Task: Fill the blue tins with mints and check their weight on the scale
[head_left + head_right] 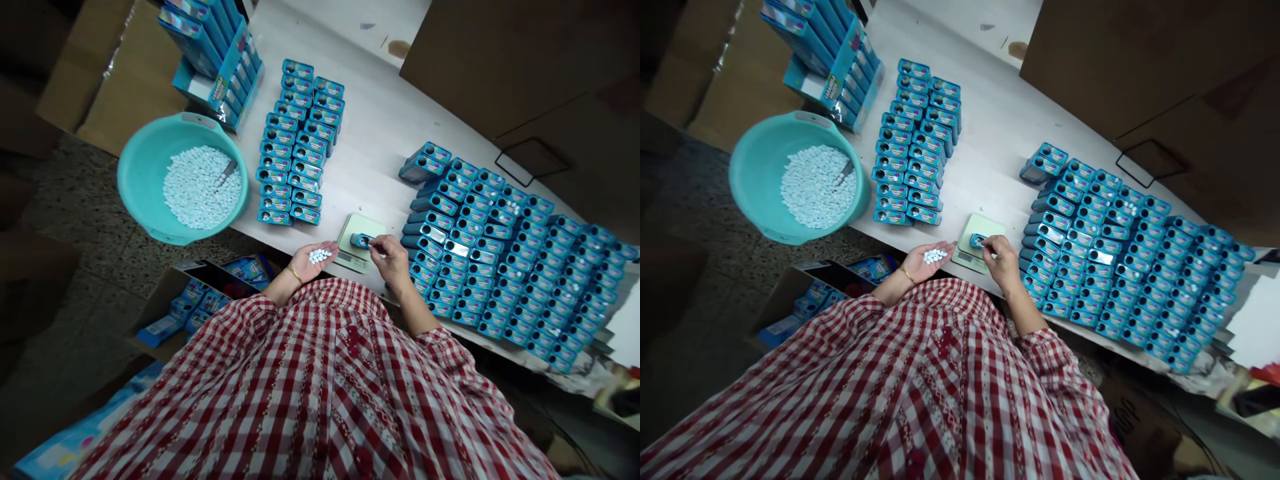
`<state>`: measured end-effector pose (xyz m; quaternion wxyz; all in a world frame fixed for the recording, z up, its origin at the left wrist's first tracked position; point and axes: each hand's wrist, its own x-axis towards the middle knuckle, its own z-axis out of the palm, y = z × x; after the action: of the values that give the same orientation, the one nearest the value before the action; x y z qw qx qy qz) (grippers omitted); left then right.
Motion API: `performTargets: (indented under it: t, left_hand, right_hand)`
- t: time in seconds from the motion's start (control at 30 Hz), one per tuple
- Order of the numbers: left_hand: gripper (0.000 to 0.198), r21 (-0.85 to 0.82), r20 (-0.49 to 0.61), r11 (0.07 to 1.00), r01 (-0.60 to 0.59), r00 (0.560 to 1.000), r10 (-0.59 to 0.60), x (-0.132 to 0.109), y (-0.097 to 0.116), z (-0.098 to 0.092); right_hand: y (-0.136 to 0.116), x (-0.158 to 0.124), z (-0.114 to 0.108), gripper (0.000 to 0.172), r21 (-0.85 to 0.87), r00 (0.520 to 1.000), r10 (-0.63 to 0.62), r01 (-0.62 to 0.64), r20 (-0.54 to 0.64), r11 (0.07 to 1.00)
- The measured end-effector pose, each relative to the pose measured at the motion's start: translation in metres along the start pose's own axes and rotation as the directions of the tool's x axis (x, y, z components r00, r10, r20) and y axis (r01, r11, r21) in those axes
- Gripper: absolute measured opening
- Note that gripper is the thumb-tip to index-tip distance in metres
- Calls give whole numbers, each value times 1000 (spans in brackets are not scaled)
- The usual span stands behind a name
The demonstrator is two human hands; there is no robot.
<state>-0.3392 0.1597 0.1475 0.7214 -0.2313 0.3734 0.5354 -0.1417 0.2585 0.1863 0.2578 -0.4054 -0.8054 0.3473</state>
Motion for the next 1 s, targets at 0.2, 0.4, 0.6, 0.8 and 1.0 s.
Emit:
performTargets:
  t: [0.2, 0.4, 0.6, 0.8, 1.0]
  left_hand:
    - [23, -35, -20, 999, -33, 999, 32, -2, 8, -5]
    - [24, -27, -61, 997, -66, 996, 64, -10, 15, -5]
    - [24, -67, -126, 986, -151, 982, 142, -23, 20, -10]
    - [25, -137, -225, 957, -255, 949, 221, -43, 15, -21]
    - [25, -182, -255, 951, -249, 946, 199, -45, 0, -25]
  right_hand:
    - [-5, 0, 2, 12, -33, 997, 57, -55, 50, 998]
    - [11, 12, -19, 18, -181, 992, 81, -98, -99, 979]
    - [67, 85, -15, 21, -275, 952, 25, 62, 304, 959]
    - [100, 134, 37, 28, -401, 702, 78, 308, 708, 863]
    - [106, 138, 37, 23, -491, 734, 148, 277, 663, 826]
